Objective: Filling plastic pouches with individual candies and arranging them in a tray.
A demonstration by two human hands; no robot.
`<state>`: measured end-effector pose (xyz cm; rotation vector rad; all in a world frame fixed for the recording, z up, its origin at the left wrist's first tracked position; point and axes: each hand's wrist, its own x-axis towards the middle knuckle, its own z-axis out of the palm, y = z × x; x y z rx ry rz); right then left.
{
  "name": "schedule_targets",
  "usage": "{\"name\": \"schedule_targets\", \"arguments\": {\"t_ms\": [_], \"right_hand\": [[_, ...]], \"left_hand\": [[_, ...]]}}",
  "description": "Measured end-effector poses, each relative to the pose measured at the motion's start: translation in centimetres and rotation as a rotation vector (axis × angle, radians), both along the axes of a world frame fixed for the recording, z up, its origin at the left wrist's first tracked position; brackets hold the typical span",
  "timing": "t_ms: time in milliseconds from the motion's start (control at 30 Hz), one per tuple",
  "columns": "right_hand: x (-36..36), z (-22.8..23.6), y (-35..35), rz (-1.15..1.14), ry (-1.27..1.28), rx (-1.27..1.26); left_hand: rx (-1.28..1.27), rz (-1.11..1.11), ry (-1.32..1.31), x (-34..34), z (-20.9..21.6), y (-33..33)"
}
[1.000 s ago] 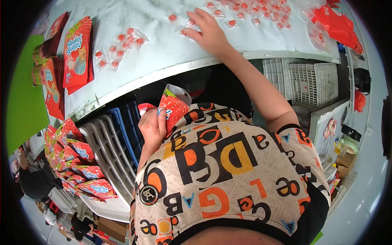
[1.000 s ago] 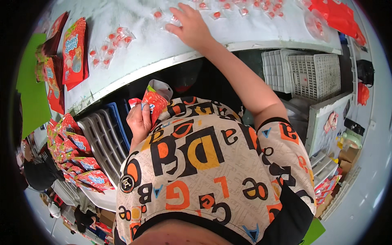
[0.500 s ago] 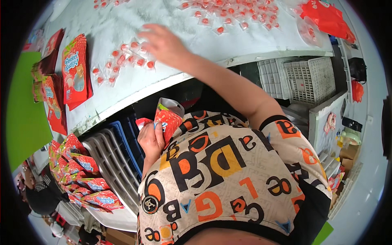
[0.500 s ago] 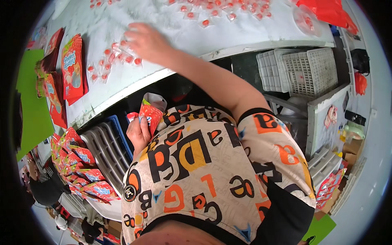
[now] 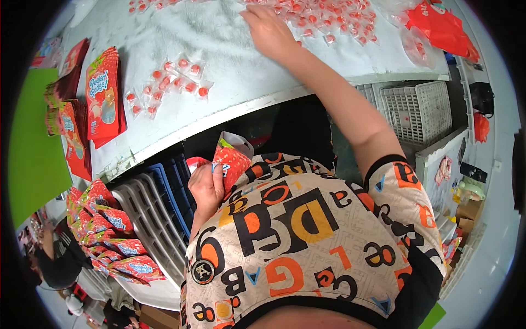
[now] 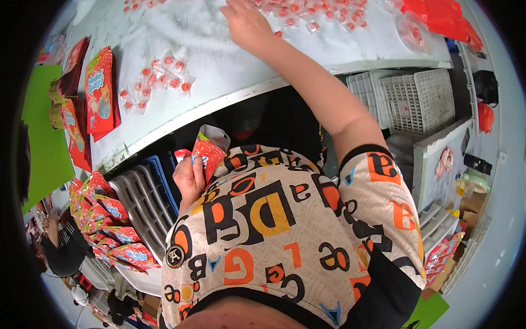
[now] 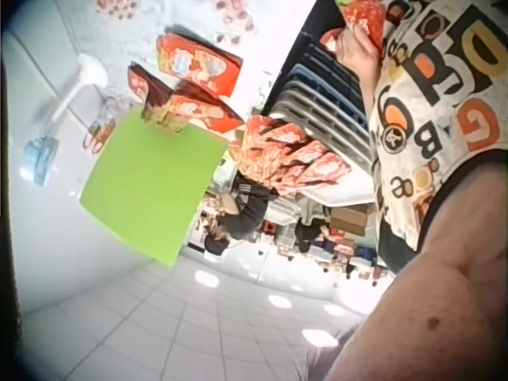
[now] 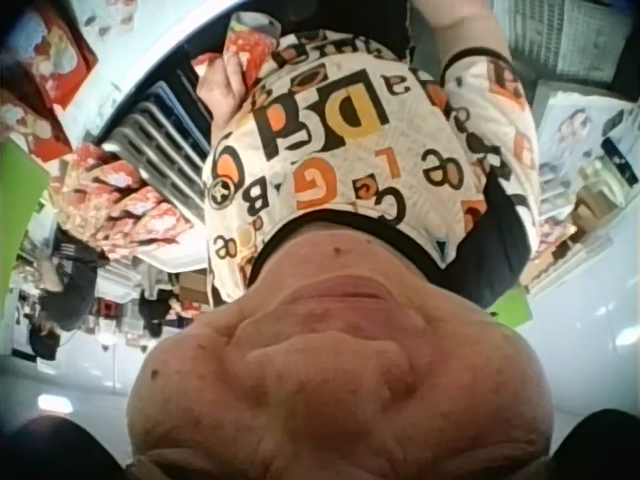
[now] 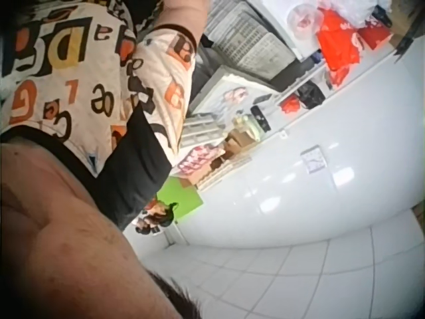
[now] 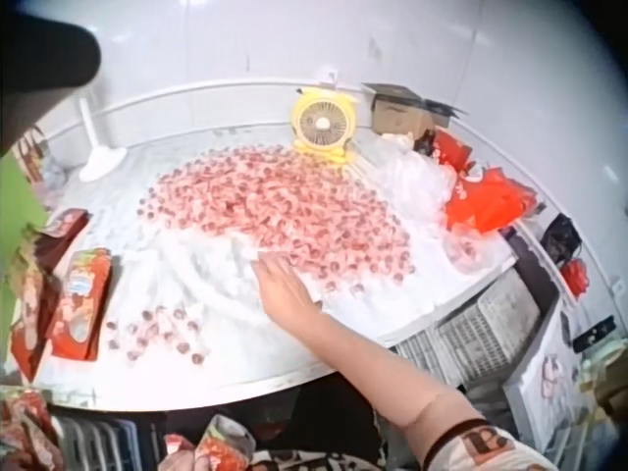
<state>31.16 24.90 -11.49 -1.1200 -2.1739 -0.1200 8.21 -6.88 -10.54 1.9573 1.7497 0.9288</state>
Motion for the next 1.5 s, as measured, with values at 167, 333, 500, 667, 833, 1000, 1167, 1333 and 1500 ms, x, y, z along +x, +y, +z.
{"name": "schedule_targets", "arguments": {"t_ms": [167,333,500,667,833,1000,1167,1333,1500], "right_hand": [[-0.9,0.7,0.5,-0.076,-0.32,-0.068],[3.6,0.5,-3.5,-0.026,0.306,-0.131],[8.5,-0.2,-6.3,-0.107,0.39,-0.155],[6.0,-1.5,-7.9,-0.034,0.402,-0.217],[3.0,0.5,-7.2,0.089,0.452,-0.264],[-0.1,0.3,-3.8,0.056,0.103,-0.063],[-1.4,0.0,-5.5,0.092,0.113,-0.201],[1.0,1.3,-7.2,0.107,0.492,-0.271],[2.8,-0.4,-8.5,0.088,0.439,-0.303]], "left_hand": [[0.005,0.011,-0.001,0.0,0.2,-0.1],[0.005,0.038,0.002,-0.2,0.0,-0.2],[-0.002,-0.005,0.007,-0.4,-0.1,0.3],[0.013,-0.055,-0.011,0.1,0.2,0.9],[0.015,-0.027,-0.004,0.2,0.3,0.3],[0.019,-0.017,-0.002,0.2,0.4,-0.2],[0.016,0.006,0.001,0.0,0.4,-0.6],[0.02,0.018,-0.007,-0.3,0.1,-0.5],[0.02,-0.012,-0.01,-0.1,0.2,0.1]]}}
